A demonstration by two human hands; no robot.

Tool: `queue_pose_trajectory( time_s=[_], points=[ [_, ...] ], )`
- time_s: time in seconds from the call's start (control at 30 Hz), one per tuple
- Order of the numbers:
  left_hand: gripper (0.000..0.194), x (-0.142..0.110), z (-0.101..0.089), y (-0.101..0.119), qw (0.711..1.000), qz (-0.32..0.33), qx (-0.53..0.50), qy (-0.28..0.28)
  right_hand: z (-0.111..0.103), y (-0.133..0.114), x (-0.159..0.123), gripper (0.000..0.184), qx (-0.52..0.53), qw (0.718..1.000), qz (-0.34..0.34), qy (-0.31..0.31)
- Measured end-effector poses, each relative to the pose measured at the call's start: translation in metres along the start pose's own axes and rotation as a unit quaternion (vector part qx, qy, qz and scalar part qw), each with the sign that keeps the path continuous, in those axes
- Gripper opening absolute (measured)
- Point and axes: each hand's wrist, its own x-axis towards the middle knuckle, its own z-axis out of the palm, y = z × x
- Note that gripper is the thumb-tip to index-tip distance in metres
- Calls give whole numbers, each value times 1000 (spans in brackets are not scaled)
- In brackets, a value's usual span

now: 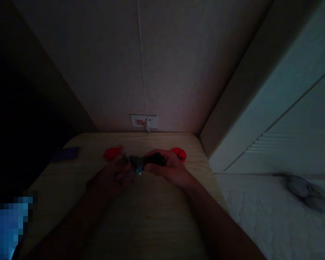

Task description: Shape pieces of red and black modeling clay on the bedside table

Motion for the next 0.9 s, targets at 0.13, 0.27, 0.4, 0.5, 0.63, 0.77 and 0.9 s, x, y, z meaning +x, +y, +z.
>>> queue_pose_trajectory(
  time_s=[0.13,0.27,0.4,0.5,0.63,0.77,0.9],
  points=[
    [32,-2,0,0,995,-73,10,-65,-2,0,-1,37,74,996,23,-36],
    [32,4,9,-3,1000,12,14,-5,-2,3,2,40,134,990,29,-17],
    [31,13,9,-13,980,124,89,125,-1,9,7,41,78,997,-1,14],
    [28,17,3,-17,958,183,148,162,-2,10,8,40,37,999,3,28],
    [29,18,0,-14,911,252,236,225,-5,6,8,37,-34,999,-6,30],
    [27,18,3,-13,879,286,269,269,-2,7,8,34,-40,997,-3,72],
    [32,20,4,-19,874,295,218,318,12,13,9,29,-55,991,-35,121]
  ],
)
